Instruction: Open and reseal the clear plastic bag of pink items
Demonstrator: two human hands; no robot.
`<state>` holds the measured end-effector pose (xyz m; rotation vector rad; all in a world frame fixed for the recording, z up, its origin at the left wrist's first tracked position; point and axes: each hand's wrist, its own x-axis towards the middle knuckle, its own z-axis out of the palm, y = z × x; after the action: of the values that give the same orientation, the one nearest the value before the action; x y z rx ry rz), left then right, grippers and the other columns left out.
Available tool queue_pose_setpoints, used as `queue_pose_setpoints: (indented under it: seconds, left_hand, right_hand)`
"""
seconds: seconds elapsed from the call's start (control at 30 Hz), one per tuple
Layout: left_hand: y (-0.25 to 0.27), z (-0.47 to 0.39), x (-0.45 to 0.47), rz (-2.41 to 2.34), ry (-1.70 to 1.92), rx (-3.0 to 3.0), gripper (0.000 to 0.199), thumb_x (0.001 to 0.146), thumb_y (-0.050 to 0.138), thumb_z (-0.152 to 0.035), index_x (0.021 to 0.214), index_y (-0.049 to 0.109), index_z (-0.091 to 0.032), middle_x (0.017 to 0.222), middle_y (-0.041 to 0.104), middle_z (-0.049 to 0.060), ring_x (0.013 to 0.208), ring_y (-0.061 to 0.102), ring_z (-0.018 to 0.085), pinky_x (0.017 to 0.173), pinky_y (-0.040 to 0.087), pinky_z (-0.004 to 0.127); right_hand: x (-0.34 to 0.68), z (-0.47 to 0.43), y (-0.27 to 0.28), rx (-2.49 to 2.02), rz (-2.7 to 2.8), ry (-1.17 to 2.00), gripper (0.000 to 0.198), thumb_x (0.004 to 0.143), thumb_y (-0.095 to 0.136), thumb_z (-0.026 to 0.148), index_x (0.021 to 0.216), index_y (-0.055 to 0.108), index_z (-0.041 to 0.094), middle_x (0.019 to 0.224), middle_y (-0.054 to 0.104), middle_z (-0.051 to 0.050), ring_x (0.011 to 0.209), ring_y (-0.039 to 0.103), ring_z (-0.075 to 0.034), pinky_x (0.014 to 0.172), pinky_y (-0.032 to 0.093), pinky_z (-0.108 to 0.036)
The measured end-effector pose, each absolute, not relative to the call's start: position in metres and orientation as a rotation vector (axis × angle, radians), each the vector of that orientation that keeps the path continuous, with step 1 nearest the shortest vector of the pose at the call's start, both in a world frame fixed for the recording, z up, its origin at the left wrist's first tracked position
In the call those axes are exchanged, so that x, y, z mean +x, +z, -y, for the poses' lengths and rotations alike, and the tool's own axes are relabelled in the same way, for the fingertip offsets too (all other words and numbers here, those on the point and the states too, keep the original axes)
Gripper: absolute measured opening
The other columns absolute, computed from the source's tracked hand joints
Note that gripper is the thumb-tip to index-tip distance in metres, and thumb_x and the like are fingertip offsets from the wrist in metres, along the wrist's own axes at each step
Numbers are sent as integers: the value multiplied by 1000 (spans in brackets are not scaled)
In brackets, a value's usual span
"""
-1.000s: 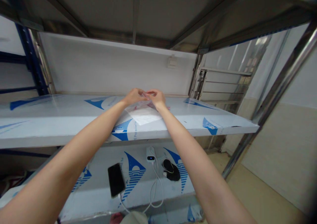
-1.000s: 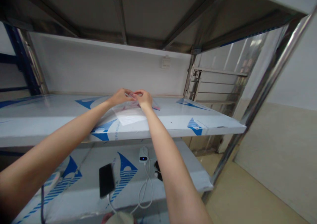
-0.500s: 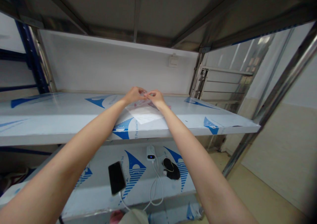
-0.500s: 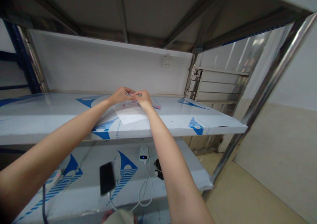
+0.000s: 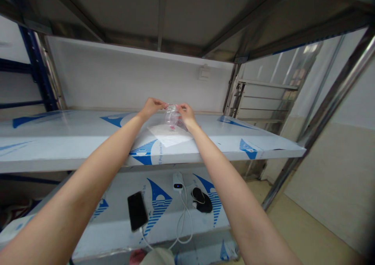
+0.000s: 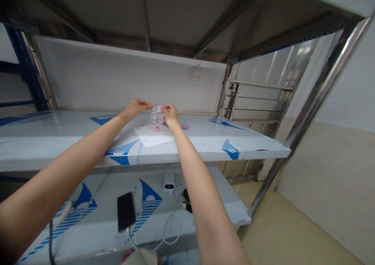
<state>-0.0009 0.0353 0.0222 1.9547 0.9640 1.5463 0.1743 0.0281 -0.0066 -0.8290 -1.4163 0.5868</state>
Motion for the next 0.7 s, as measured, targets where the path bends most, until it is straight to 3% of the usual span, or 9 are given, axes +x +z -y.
queue_pose_setpoints:
  seconds: [0.23,0.53,0.7]
  left_hand:
    - [23,-41,1,-979,1508,2142,15,69,70,-28,68,65,-13,67,65,5,66,56,14,72,43,29]
    - [22,-34,7,-858,1385,2133,28,71,66,-42,74,62,-14,70,62,3,67,52,13,70,41,28]
    - [23,-33,8,-910,1381,2163,27,67,71,-38,69,63,-12,68,63,4,67,54,13,70,41,28]
  right_hand:
    - [176,-14,-1,-853,1328,707,20,70,66,11,86,57,17,66,61,3,56,59,-11,58,53,-24]
    - [180,-13,2,-914,1319,645,38,68,67,14,96,44,21,69,62,4,61,62,-13,60,52,-24]
    - [180,-15,0,-934,1395,589,43,68,68,16,100,40,22,72,62,4,64,62,-13,62,51,-26]
